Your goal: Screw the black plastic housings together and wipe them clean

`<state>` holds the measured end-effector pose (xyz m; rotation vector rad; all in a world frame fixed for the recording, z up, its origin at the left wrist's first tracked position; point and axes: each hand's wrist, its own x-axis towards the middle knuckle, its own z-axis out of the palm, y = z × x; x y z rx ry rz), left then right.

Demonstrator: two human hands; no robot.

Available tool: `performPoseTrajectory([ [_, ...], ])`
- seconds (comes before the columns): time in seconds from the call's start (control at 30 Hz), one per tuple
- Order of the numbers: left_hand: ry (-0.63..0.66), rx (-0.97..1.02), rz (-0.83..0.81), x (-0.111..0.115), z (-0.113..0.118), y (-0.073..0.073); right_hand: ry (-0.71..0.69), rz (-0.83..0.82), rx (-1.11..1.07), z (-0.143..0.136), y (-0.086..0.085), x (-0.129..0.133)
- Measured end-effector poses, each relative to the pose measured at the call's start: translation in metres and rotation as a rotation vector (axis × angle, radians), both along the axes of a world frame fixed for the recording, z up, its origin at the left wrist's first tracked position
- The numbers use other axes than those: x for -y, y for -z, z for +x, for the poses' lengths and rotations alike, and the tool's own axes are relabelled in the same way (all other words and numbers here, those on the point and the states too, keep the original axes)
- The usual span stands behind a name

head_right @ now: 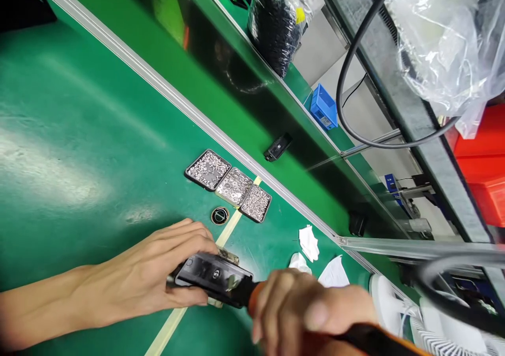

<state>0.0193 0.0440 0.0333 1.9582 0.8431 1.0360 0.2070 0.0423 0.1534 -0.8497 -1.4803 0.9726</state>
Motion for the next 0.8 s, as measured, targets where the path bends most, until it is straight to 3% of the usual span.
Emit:
performPoseTrajectory([
  [0.1,-0.004,-0.001,0.003,-0.001,-0.001,0.000,0.265,0.148,-0.133,0.011,0.000,-0.030],
  [0.2,0.016,-0.076,-0.012,-0.001,-0.004,-0.001,0.445,0.113,-0.014,0.030,0.024,-0.069],
  [0.33,0.010,-0.190,0.094,0.002,-0.004,0.001,0.353,0.008,0.380,0.075,0.052,-0.092],
  [0.47,-0.133,-0.248,0.363,0.003,0.009,0.019,0.489,0.002,0.675,0.125,0.057,-0.061],
  [0.57,-0.124,-0.287,0.578,0.001,0.026,0.032,0.601,-0.060,0.826,0.149,0.065,-0.019],
  [0.63,-0.109,-0.283,0.599,0.000,0.033,0.031,0.645,-0.107,0.909,0.161,0.080,0.006],
  [0.7,-0.129,-0.202,0.475,-0.001,0.037,0.023,0.693,-0.146,0.975,0.170,0.101,0.024],
  [0.8,-0.191,0.049,-0.001,-0.004,0.038,0.001,0.746,-0.174,0.999,0.182,0.134,0.034],
])
